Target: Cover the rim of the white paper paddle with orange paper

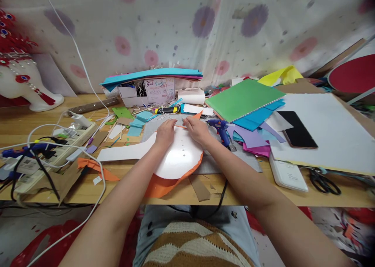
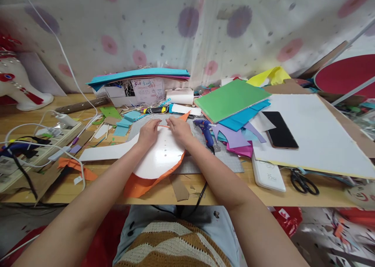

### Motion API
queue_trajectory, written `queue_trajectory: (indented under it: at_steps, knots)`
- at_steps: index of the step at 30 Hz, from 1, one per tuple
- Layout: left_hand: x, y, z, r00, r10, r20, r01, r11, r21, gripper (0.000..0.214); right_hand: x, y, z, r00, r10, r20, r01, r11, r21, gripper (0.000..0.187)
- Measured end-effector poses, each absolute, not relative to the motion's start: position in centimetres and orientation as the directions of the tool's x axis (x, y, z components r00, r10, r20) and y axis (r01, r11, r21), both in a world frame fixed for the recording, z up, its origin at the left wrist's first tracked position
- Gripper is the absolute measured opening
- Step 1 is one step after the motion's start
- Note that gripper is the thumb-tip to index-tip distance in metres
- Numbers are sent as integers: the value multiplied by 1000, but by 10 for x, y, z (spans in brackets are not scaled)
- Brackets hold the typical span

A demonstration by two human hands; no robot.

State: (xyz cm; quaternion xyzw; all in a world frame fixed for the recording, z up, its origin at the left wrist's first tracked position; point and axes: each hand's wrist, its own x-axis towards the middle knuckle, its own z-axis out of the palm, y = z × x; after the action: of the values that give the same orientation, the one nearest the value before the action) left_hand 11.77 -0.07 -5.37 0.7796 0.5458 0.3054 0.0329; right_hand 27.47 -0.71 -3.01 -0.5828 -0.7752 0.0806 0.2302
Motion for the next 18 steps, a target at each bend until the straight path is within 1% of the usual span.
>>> queue_trajectory:
  at_steps: [2, 4, 6, 8, 11, 14, 16, 18]
  knots:
    - [117, 0, -54, 196, 884, 425, 835, -377, 400, 28, 272, -9, -31, -238, 948, 213, 861, 307, -405, 30]
    - [118, 0, -53, 172, 900, 399, 848, -342, 406, 28, 270, -13, -34, -243, 955, 171, 873, 292, -390, 29]
    - [119, 0, -52, 165, 909, 383, 861, -322, 393, 28, 271, -16, -38, -255, 957, 138, 883, 289, -370, 27]
    - [121, -1, -51, 168, 902, 397, 867, -327, 376, 29, 272, -18, -42, -273, 954, 124, 884, 299, -359, 27]
    - [125, -1, -50, 170, 890, 422, 876, -333, 348, 31, 273, -19, -47, -289, 947, 142, 880, 321, -349, 30]
    - [127, -1, -49, 209, 890, 405, 883, -350, 313, 32, 273, -19, -50, -282, 943, 177, 877, 328, -350, 29]
    - [127, -2, -48, 233, 894, 383, 879, -362, 311, 32, 273, -18, -52, -267, 944, 195, 870, 323, -372, 28]
    - [127, -3, -47, 226, 904, 362, 875, -352, 331, 32, 274, -17, -54, -243, 947, 211, 846, 313, -432, 29]
